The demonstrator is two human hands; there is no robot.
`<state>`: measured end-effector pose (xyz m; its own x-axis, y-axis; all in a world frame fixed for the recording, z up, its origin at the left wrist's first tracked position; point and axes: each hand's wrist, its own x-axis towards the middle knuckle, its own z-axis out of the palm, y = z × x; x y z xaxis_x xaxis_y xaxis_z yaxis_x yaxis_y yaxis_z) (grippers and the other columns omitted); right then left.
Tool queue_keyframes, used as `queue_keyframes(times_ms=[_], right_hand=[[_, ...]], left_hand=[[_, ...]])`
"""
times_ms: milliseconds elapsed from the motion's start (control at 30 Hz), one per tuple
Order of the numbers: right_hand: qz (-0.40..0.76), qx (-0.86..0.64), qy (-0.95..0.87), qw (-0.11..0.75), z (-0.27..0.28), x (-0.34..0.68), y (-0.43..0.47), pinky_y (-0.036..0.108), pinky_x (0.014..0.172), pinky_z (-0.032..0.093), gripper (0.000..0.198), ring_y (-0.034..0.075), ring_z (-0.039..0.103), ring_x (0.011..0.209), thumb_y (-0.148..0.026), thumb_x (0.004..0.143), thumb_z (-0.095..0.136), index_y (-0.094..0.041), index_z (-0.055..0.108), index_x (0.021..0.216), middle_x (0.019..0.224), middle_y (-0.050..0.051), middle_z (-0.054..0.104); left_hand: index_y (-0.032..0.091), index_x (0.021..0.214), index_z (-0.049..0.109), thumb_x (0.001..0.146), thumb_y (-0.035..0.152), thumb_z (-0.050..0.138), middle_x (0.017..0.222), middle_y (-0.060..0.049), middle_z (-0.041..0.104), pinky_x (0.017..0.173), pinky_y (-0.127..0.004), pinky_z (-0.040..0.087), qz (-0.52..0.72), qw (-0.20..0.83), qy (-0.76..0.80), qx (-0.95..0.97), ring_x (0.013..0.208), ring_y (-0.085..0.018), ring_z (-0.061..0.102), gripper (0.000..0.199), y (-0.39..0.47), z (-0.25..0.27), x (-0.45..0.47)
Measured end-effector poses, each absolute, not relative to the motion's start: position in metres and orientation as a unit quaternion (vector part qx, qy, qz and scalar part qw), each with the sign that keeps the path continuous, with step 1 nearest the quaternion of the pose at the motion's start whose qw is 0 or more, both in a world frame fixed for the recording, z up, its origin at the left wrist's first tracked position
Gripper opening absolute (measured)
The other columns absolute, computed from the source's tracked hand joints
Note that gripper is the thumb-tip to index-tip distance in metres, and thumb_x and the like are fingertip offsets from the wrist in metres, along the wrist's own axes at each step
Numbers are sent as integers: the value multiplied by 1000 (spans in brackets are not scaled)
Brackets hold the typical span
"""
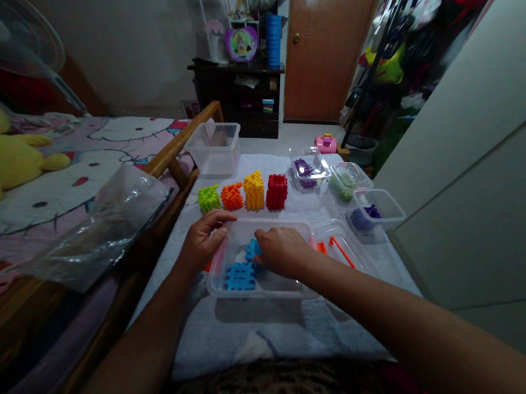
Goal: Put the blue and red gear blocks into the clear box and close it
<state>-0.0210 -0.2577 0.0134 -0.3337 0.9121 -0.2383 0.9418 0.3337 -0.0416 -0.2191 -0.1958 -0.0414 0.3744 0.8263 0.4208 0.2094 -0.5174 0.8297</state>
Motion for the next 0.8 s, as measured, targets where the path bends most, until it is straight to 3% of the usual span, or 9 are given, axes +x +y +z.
queue_keyframes(times_ms=[167, 300, 633, 800], right_hand=[[-117, 552, 822, 84, 10, -12, -262, 32, 65, 42, 41, 27, 69, 84, -32, 85, 63, -17, 57, 123, 98, 15, 73], [-113, 536, 829, 110, 8, -15, -258, 31, 66, 43, 30, 26, 70, 85, -24, 89, 55, -18, 59, 118, 99, 15, 73], [-102, 546, 825, 104, 14, -19, -254, 32, 67, 44, 24, 28, 71, 86, -36, 90, 56, -17, 64, 104, 96, 15, 74], [-136, 625, 767, 54, 16, -20, -257, 32, 72, 44, 29, 28, 69, 95, -33, 90, 53, -14, 61, 111, 104, 16, 73]], left_hand=[[18, 99, 68, 81, 19, 52, 100, -5, 65, 83, -32, 49, 440, 347, 347, 752, 95, -21, 62, 24, -196, -41, -219], [17, 98, 69, 81, 20, 52, 100, -6, 65, 82, -32, 48, 442, 341, 347, 754, 94, -20, 61, 24, -196, -40, -219], [19, 98, 69, 81, 20, 52, 101, -5, 66, 82, -33, 49, 442, 340, 346, 755, 94, -20, 61, 24, -196, -40, -219], [19, 98, 69, 81, 21, 52, 99, -5, 66, 80, -33, 49, 441, 344, 347, 753, 93, -20, 61, 24, -197, -40, -219]])
